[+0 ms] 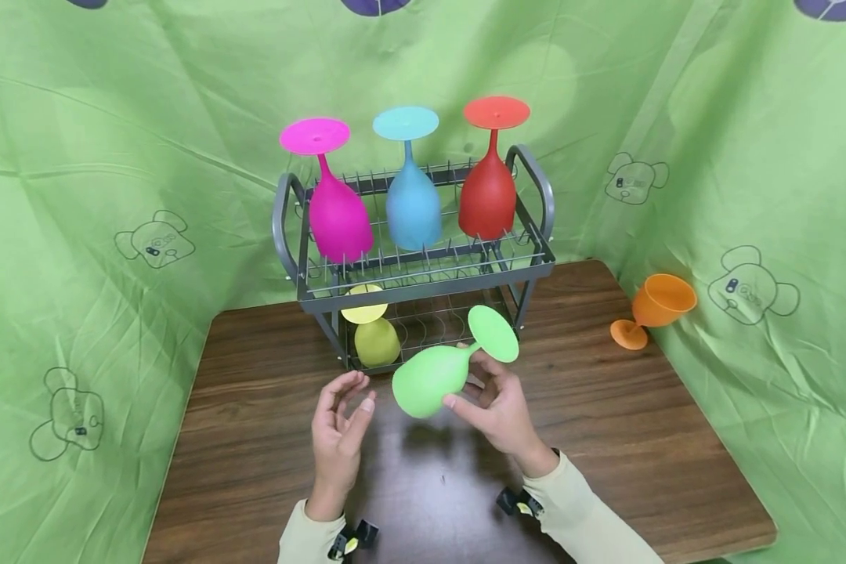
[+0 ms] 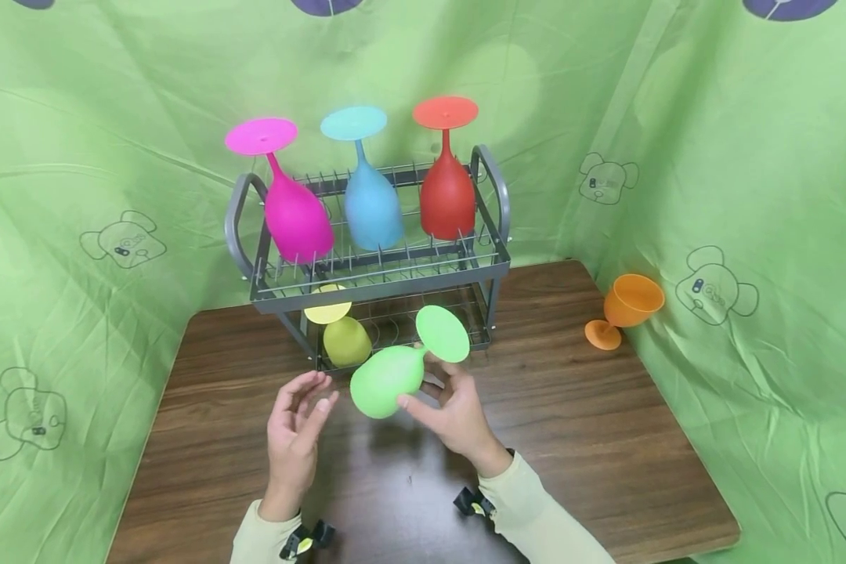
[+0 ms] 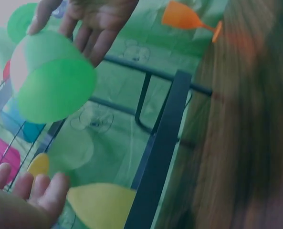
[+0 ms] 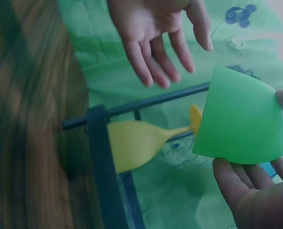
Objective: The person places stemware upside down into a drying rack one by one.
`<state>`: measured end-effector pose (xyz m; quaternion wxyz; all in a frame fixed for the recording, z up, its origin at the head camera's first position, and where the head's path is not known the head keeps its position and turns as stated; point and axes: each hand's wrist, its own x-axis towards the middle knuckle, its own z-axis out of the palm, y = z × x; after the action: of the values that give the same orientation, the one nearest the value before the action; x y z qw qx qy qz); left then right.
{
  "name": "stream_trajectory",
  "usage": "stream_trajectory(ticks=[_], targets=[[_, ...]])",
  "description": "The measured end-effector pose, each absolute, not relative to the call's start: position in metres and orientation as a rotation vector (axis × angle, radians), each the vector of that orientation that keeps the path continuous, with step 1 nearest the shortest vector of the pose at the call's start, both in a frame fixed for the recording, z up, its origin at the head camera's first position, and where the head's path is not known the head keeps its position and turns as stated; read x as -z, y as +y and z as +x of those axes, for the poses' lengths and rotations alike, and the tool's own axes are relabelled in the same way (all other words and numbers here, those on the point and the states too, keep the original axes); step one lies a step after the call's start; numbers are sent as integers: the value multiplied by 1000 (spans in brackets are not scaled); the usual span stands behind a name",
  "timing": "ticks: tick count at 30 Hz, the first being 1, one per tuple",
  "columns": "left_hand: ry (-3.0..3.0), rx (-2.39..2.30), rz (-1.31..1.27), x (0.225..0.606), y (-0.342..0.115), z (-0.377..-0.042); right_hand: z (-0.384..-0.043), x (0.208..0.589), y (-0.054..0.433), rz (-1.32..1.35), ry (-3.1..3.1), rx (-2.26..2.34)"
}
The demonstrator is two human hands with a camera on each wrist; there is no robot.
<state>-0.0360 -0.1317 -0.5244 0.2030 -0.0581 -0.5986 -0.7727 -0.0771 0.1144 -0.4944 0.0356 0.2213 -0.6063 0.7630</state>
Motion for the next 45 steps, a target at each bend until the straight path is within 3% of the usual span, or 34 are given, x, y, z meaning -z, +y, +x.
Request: stream_trajectory(ticks=[4, 9, 25, 45], targets=[[-1781, 2024, 94, 525, -144, -45, -91, 504, 117, 625, -1909, -2318], [-1811, 1935, 206, 529, -157, -58, -109, 515, 120, 594, -1976, -2247], [-1821, 1842, 260, 548, -184, -112, -168, 551, 116, 464, -2242, -1819], [-1863, 1769, 291, 557, -188, -140, -195, 560, 107, 442, -2524, -1427]])
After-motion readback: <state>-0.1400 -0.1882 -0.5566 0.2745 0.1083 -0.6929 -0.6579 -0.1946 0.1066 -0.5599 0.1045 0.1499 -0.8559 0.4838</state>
